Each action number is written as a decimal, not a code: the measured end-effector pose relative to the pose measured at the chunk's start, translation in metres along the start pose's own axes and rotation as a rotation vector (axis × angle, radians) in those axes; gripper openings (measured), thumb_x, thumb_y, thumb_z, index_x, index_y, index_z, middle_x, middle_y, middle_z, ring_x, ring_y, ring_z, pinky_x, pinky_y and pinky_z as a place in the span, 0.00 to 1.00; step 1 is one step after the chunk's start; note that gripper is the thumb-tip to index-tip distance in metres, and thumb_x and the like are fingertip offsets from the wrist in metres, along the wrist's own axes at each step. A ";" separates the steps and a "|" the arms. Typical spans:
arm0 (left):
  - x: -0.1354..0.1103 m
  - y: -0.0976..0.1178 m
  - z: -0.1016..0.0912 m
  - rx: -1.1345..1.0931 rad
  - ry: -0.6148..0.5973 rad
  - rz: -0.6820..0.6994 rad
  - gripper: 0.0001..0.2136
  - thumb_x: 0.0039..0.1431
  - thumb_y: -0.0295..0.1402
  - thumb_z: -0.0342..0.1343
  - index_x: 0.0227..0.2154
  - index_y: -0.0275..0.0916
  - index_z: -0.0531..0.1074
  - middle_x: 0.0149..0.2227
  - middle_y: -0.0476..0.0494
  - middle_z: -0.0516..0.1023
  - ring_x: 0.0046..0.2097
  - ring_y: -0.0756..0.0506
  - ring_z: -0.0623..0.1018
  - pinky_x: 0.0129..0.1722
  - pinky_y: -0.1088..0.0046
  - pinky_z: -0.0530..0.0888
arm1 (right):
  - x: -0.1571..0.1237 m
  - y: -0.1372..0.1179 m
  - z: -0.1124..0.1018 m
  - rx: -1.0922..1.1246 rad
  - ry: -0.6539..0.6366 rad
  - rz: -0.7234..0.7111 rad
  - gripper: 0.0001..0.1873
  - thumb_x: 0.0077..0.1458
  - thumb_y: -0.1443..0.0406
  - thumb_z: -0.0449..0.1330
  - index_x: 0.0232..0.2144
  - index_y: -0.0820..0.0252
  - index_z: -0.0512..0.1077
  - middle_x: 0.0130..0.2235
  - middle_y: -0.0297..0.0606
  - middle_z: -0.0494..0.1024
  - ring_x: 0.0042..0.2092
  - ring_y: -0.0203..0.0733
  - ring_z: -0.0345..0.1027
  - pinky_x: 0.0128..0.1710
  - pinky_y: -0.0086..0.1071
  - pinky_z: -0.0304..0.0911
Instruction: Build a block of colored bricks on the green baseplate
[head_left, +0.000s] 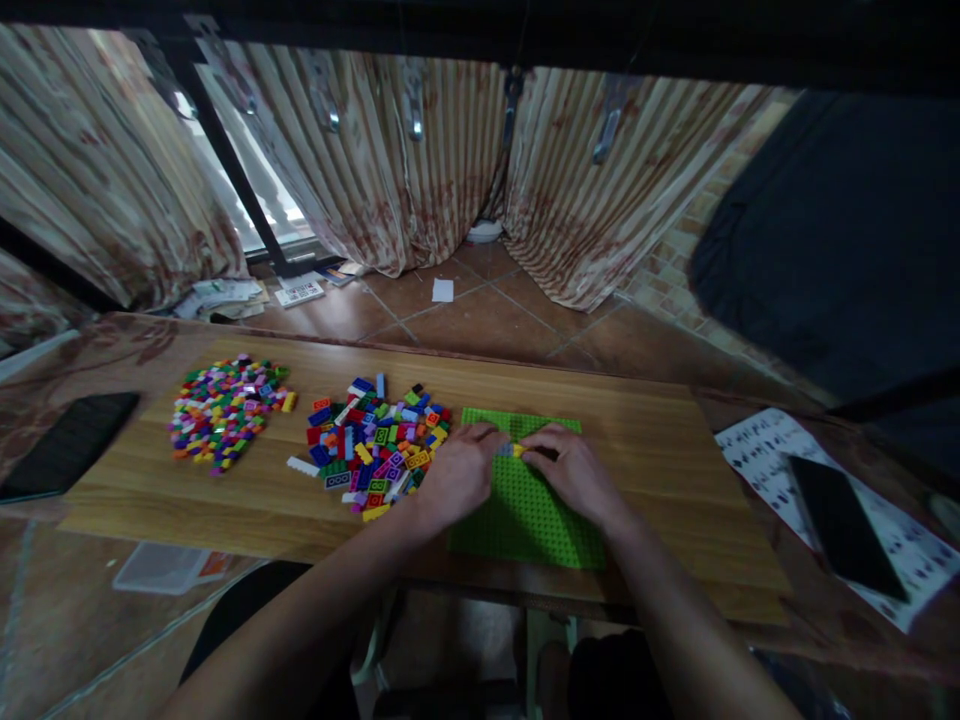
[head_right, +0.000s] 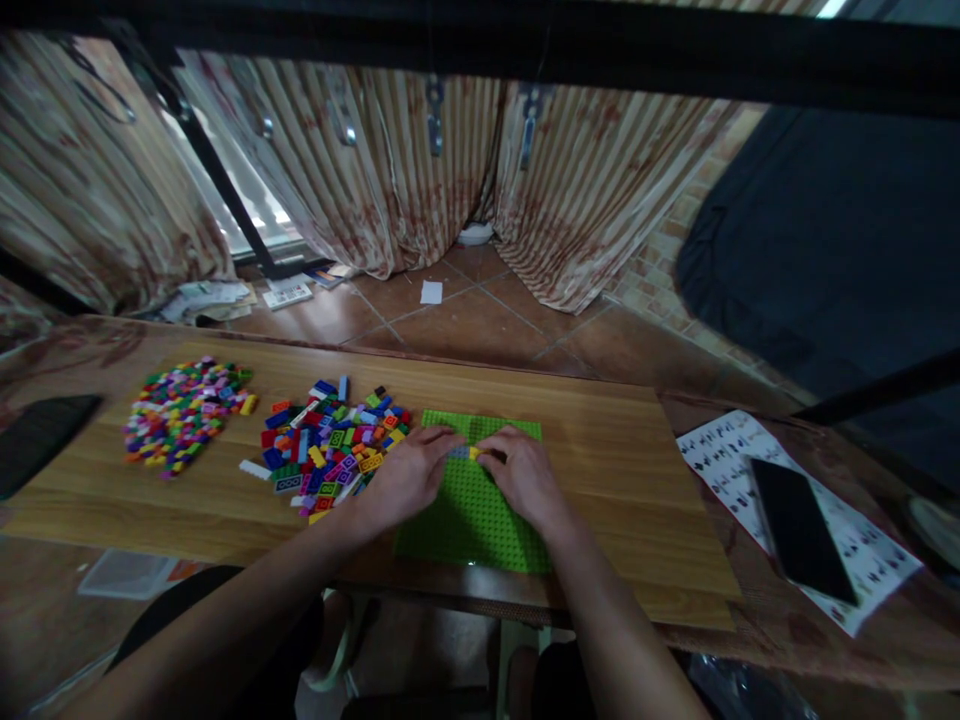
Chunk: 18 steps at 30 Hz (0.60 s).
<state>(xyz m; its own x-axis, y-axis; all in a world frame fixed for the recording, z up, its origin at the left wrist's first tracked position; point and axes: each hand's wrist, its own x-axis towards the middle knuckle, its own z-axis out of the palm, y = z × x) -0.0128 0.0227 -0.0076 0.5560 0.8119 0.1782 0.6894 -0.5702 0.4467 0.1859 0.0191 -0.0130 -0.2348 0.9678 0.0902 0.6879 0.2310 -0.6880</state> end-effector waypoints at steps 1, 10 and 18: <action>-0.001 0.001 0.001 0.021 -0.015 0.023 0.21 0.56 0.19 0.46 0.51 0.40 0.71 0.48 0.41 0.75 0.48 0.43 0.74 0.51 0.65 0.72 | 0.000 0.000 0.000 -0.005 -0.001 -0.010 0.08 0.57 0.65 0.60 0.35 0.56 0.79 0.37 0.38 0.77 0.40 0.42 0.71 0.45 0.38 0.64; -0.002 0.006 0.004 0.159 -0.109 0.080 0.18 0.62 0.25 0.46 0.53 0.40 0.69 0.50 0.42 0.74 0.49 0.43 0.70 0.52 0.64 0.69 | 0.003 -0.002 0.001 -0.070 0.010 -0.010 0.07 0.55 0.69 0.61 0.31 0.55 0.80 0.35 0.38 0.76 0.38 0.41 0.70 0.42 0.37 0.63; 0.000 0.016 0.006 0.335 -0.127 0.048 0.17 0.63 0.26 0.45 0.53 0.41 0.69 0.49 0.42 0.74 0.47 0.42 0.70 0.45 0.63 0.70 | 0.003 0.004 0.008 -0.071 0.050 -0.022 0.07 0.55 0.69 0.62 0.29 0.55 0.80 0.34 0.37 0.75 0.38 0.41 0.69 0.42 0.36 0.62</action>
<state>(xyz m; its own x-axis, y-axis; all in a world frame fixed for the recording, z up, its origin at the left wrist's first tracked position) 0.0011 0.0131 -0.0062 0.6298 0.7734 0.0724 0.7636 -0.6335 0.1247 0.1825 0.0218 -0.0208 -0.2171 0.9659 0.1412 0.7305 0.2567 -0.6328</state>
